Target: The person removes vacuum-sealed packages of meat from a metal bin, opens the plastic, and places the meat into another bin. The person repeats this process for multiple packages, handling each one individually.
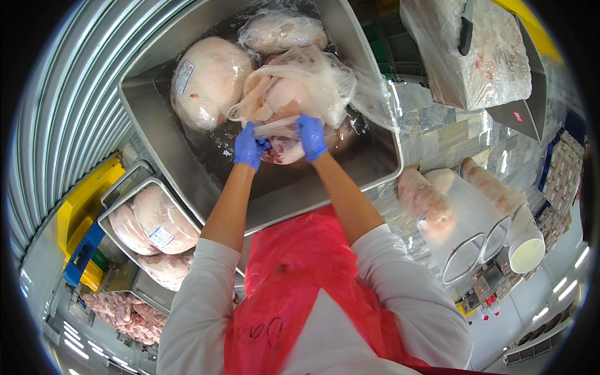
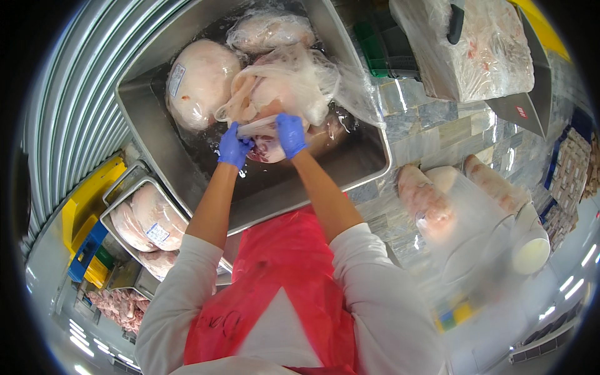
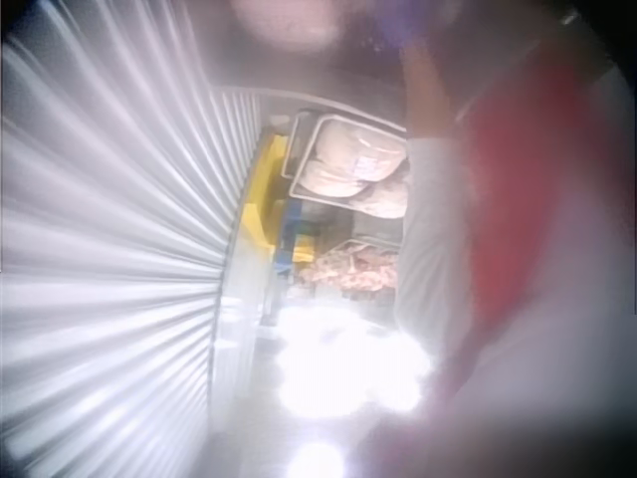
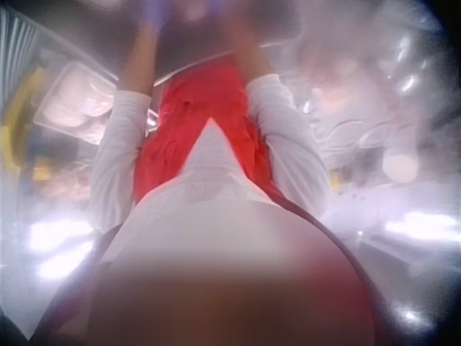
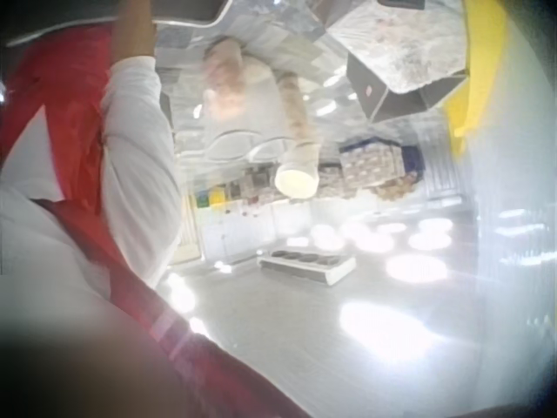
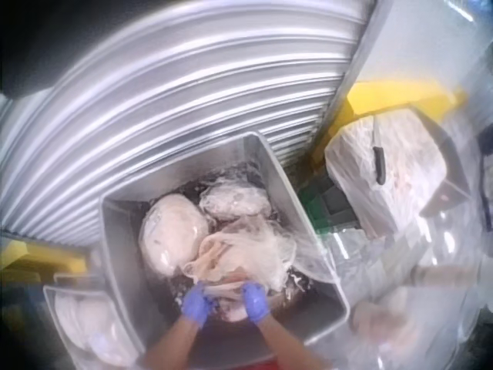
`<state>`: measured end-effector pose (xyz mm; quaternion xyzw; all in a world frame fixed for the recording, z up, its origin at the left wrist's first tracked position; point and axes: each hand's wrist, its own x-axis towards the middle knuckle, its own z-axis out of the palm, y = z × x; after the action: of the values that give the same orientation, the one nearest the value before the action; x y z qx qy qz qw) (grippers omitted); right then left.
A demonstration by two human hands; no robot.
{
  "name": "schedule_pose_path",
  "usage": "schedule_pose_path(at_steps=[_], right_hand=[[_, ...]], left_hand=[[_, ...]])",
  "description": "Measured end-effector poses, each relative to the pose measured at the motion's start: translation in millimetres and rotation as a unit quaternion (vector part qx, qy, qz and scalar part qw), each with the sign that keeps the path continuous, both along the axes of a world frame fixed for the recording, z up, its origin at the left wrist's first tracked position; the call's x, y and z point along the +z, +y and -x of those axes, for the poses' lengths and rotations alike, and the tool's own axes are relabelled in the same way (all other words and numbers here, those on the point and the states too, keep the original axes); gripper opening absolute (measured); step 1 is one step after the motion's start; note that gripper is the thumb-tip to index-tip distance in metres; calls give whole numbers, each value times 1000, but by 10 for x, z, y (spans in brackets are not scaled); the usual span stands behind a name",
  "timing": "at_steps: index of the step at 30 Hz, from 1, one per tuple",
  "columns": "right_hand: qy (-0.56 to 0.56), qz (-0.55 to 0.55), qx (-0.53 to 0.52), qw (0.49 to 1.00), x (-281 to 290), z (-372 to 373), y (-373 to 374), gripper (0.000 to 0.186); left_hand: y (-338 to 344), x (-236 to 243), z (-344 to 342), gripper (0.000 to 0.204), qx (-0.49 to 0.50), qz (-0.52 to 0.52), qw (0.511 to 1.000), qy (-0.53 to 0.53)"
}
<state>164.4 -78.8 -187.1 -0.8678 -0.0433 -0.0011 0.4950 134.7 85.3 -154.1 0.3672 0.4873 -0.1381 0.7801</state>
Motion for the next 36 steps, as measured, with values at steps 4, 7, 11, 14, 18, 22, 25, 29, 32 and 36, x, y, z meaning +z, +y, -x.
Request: schedule_pose_path(at_steps=[4,7,11,14,18,22,25,29,32,36], right_hand=[[177,-130,-53,974,590,-115,336,32],[294,-131,-85,943,784,-183,498,32],[313,-59,-117,941,996,-192,793,35],[330,-53,-80,939,900,-185,968,36],[382,-191,-51,903,740,-241,1240,36],[196,-108,24,974,685,-368,1388,22],[145,-132,71,978,486,-483,1510,15],[50,82,182,979,919,-984,1465,18],[176,20,170,969,980,-1159,1520,18],[-33,119,225,967,469,-1404,1484,15]], left_hand=[[27,205,246,21,-325,-423,835,-133],[-337,598,239,35,-319,-583,710,-232],[-665,519,-33,44,-278,-591,743,-144],[-623,387,-123,41,-254,-603,749,-101],[-302,376,-182,37,-269,-633,721,-86],[-37,369,-490,33,-325,-670,664,-65],[81,465,-745,30,-408,-718,564,-9],[230,314,-917,27,-482,-712,510,24],[495,-250,-762,21,-320,-575,748,-91],[493,-9,-850,30,-457,-686,558,-93]])
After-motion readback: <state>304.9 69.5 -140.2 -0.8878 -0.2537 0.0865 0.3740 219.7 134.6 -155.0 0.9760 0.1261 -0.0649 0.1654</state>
